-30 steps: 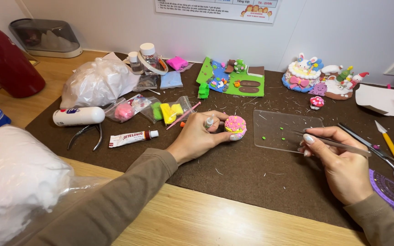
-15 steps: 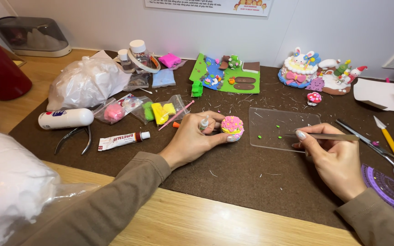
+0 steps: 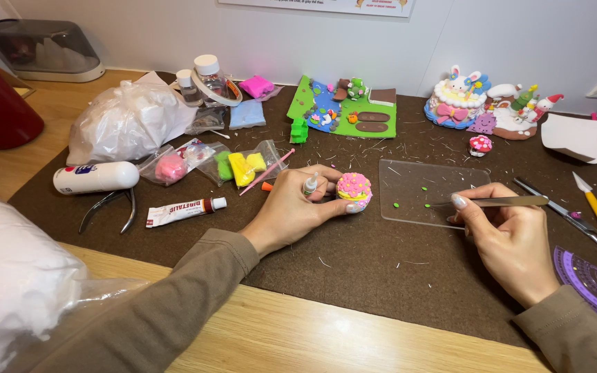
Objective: The person decorates a small, round, pink and yellow craft object that resembles a cupcake. They use tweezers to pick up small green pieces from a clear plastic sheet and apply them to the craft object. The person also uses a small bottle to apply glue to the object.
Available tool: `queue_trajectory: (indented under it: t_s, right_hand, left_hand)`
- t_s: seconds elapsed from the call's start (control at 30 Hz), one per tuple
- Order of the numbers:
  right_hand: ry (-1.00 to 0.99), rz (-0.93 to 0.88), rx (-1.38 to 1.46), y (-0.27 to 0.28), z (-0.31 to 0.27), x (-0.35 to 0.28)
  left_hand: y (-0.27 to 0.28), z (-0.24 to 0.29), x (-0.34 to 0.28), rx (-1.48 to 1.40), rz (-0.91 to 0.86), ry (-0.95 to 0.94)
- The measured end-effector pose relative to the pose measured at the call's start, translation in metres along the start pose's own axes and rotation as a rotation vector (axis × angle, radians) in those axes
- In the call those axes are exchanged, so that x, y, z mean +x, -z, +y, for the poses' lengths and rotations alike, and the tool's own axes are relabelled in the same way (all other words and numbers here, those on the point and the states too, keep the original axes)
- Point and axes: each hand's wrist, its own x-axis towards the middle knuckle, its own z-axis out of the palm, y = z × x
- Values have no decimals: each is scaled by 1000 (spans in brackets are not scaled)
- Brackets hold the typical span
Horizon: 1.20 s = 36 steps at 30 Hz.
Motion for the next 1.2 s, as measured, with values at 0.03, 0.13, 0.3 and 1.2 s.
queue_trajectory:
  t_s: [0.03, 0.13, 0.3, 1.2]
  right_hand:
    - [-4, -1, -4, 0, 0, 0]
    - [18, -1, 10, -1, -1, -1]
    - [21, -1, -8, 0, 0, -1]
    - [35, 2, 128, -2, 8, 2]
  left_hand:
    - [0, 1, 0, -7, -12, 5]
    - [0, -1, 0, -21, -21, -19]
    - [-1, -1, 0, -39, -17, -15]
    - [1, 1, 0, -8, -19, -24]
